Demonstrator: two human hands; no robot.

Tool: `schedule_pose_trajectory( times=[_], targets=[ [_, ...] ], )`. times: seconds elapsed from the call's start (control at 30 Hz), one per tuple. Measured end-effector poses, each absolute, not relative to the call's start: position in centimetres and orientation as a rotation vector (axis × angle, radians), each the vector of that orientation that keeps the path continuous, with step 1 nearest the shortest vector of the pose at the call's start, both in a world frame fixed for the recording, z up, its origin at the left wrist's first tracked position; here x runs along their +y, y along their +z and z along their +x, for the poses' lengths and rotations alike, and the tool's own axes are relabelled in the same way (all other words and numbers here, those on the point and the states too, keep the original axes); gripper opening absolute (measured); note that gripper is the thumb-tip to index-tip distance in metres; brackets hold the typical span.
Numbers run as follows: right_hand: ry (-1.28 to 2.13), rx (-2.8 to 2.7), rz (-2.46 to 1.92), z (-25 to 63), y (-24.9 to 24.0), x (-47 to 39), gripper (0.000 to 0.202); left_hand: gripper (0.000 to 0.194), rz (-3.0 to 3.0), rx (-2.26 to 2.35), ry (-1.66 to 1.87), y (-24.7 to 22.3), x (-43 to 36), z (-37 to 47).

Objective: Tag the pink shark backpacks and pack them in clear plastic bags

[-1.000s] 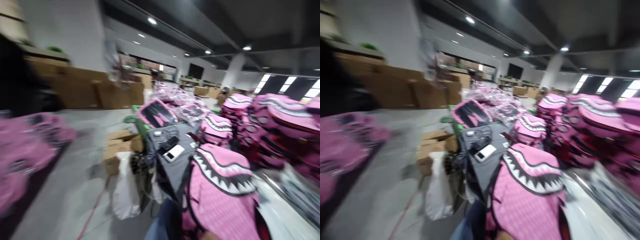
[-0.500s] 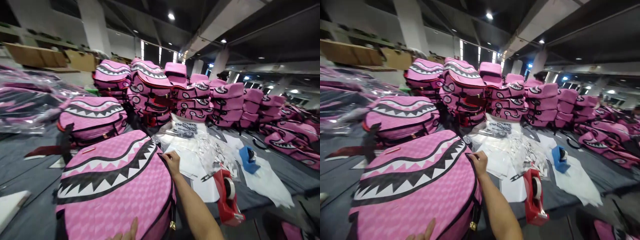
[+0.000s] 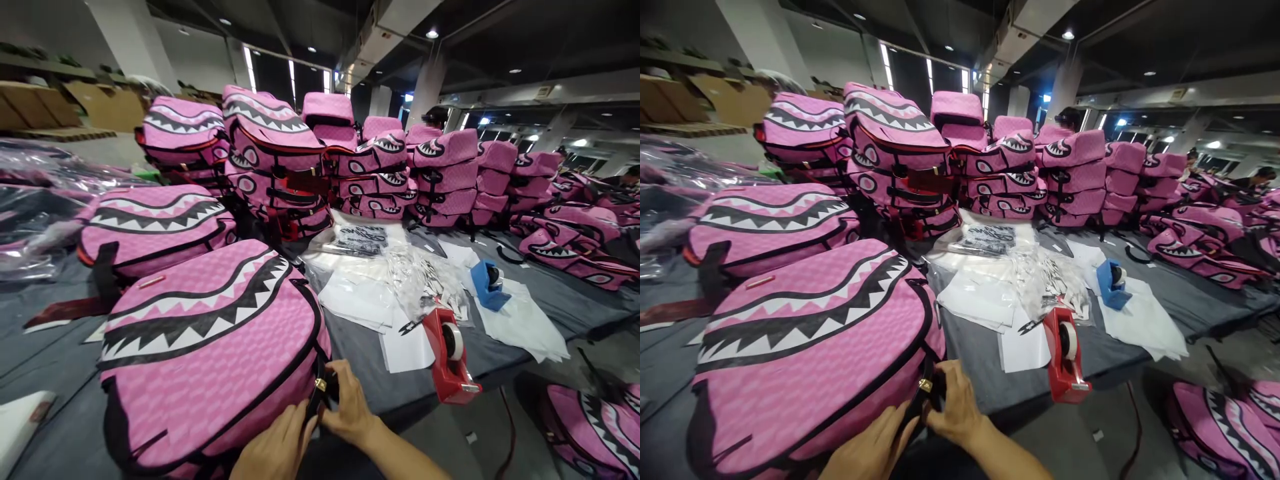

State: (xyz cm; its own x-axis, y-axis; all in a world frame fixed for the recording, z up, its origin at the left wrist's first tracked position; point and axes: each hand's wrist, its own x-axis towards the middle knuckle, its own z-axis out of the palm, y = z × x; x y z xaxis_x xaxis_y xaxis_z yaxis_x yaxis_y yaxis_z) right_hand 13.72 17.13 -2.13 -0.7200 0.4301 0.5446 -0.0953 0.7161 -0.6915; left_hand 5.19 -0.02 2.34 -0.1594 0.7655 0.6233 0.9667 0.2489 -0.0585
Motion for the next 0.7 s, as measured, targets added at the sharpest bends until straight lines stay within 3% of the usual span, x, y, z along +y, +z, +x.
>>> schedule_pose_trajectory(
  times=[0.1, 0.23, 0.37, 0.47, 0.53, 0.6, 0.7],
  targets=[
    [0.865, -2.168, -0.347, 12.4, -2.2, 17.1, 0.018, 0.024, -1.547, -2.194, -0.438, 2.3, 1.7, 5.2],
    [0.713, -2.242, -0.23, 12.3, -1.3, 17.6, 0.013, 0.029, -1.601, -2.523, -0.392, 4.3, 3.2, 5.2],
    [0.822, -2.152, -0.236, 13.9, -1.9, 17.0, 0.041, 0.023, -1.593, -2.678, -0.255, 5.7, 5.1, 6.0],
    [1.056, -2.094, -0.33, 14.0, -1.8, 16.9, 0.026, 0.021, -1.54, -2.665, -0.222, 5.5, 6.0, 6.7],
    [1.126, -2.081, -0.341, 13.7, -1.4, 17.3, 0.023, 0.032, -1.49, -2.655, -0.235, 5.1, 6.0, 6.8],
    [1.07, -2.098, -0.302, 13.5, -0.9, 17.9, 0.023, 0.04, -1.466, -2.688, -0.299, 5.1, 5.8, 6.8],
    [0.893, -2.151, -0.249, 13.7, -0.5, 18.6, 0.023, 0.026, -1.505, -2.839, -0.488, 5.9, 5.6, 6.5]
  ],
)
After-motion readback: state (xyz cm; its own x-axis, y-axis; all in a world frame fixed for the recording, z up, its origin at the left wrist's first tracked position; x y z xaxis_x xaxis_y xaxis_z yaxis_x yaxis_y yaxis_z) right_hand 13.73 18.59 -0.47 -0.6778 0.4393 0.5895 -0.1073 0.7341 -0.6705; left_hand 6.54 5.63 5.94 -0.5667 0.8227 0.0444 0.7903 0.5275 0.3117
